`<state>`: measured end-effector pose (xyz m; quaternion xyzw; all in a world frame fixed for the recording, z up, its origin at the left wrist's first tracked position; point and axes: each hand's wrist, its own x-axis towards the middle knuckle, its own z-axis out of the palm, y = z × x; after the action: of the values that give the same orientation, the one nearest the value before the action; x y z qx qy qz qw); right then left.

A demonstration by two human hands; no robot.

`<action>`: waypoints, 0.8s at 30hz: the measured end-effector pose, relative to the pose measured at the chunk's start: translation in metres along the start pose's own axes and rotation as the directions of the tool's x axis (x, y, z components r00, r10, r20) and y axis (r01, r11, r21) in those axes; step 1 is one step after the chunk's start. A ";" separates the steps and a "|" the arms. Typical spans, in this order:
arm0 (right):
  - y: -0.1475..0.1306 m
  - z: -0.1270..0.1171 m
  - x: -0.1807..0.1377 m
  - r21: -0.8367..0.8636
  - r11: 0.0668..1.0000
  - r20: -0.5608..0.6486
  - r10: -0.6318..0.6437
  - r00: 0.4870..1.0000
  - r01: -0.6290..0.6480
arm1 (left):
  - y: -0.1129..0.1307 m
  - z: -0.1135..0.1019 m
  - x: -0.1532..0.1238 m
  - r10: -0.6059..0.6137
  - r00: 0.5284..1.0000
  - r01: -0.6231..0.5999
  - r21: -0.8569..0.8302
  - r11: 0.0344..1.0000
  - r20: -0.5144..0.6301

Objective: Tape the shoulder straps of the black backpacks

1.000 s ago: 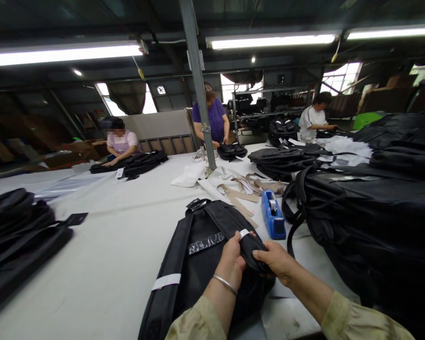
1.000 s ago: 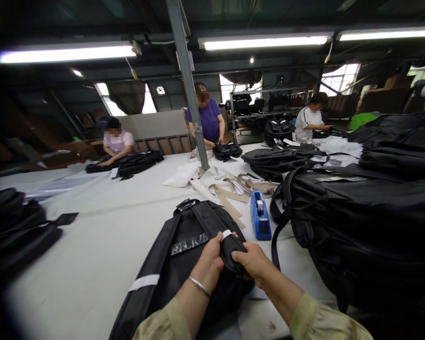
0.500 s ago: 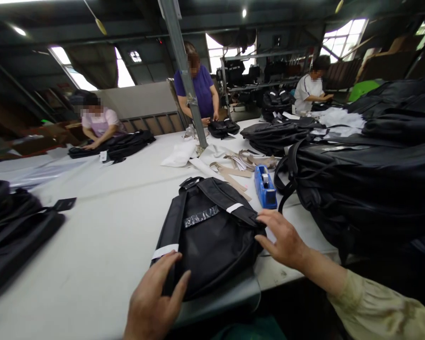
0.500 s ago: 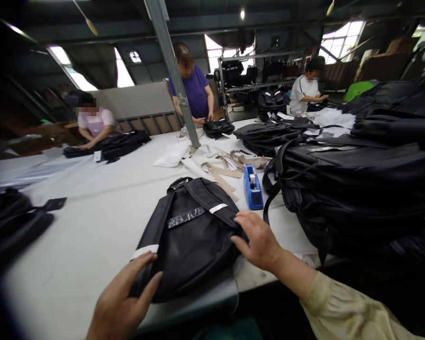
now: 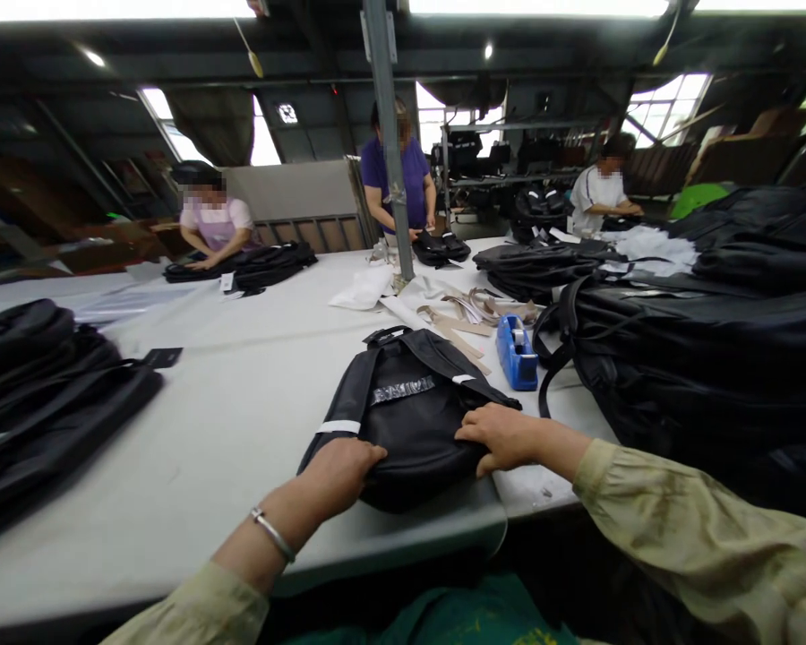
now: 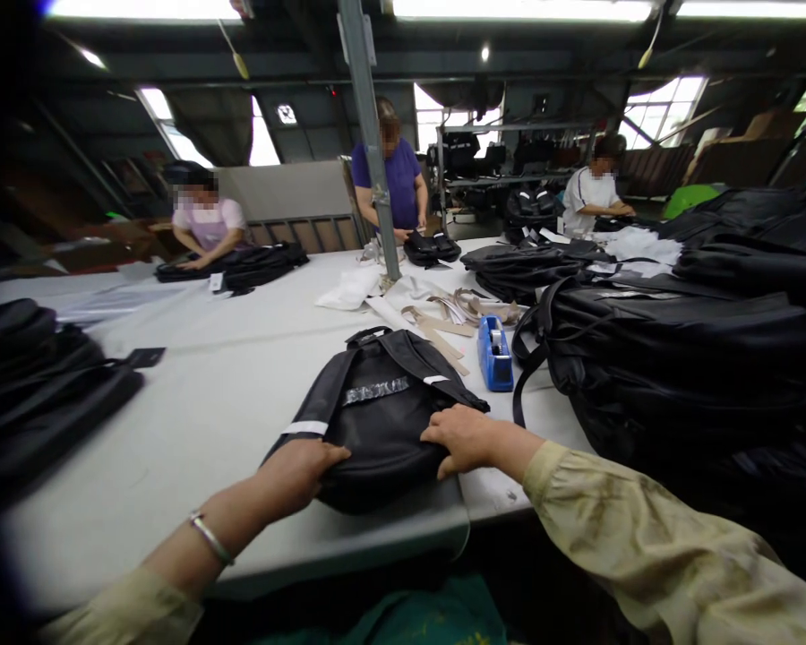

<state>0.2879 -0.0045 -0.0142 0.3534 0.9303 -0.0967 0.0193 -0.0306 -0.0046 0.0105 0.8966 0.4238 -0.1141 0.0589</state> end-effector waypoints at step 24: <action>-0.031 0.010 0.034 -0.325 0.936 -0.240 0.059 0.969 -0.138 | 0.053 0.017 0.039 -0.217 0.939 0.213 -0.046 0.976 -0.266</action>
<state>0.2416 -0.0066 -0.0220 0.4000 0.9101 0.1067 -0.0213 0.0318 -0.0122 -0.0154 0.8516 0.5241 0.0068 -0.0046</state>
